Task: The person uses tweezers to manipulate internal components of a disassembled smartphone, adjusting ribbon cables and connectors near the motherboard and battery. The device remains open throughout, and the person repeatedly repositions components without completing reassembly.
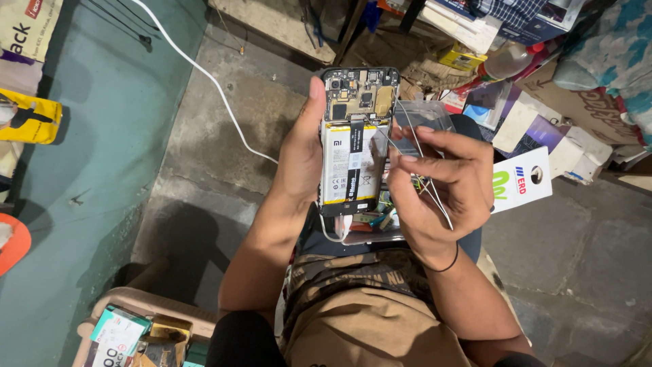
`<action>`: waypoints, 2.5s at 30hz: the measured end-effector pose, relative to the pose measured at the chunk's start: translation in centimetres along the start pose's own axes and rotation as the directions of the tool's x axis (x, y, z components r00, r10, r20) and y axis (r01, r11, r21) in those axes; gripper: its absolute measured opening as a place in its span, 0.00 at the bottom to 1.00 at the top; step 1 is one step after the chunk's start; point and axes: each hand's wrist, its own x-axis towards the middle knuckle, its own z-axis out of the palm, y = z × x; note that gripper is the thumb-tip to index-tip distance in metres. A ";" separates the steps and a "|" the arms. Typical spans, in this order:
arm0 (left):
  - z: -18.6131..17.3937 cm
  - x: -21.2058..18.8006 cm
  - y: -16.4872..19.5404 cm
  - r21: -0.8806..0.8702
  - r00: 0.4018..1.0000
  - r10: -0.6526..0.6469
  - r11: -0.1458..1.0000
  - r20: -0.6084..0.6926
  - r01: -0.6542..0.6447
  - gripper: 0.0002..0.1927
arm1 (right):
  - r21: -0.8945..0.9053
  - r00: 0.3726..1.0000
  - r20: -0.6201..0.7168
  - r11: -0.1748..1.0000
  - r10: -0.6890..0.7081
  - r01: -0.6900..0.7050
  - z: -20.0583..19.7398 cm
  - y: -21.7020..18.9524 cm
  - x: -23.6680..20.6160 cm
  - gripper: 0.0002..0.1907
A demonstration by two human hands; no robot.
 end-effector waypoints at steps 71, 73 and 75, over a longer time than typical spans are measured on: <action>-0.2 0.1 -0.3 -0.059 0.999 0.000 0.998 0.035 0.002 0.33 | 0.138 0.997 0.062 0.989 0.049 -0.057 -0.3 -0.2 0.0 0.09; 0.0 -0.1 -0.2 -0.080 1.000 -0.009 0.997 0.012 0.010 0.32 | 0.142 0.997 0.057 0.988 0.050 -0.057 -0.2 -0.2 0.0 0.09; 0.2 -0.1 -0.2 -0.110 1.000 -0.017 0.994 0.017 0.019 0.32 | 0.136 0.997 0.057 0.989 0.046 -0.053 -0.2 -0.2 0.0 0.09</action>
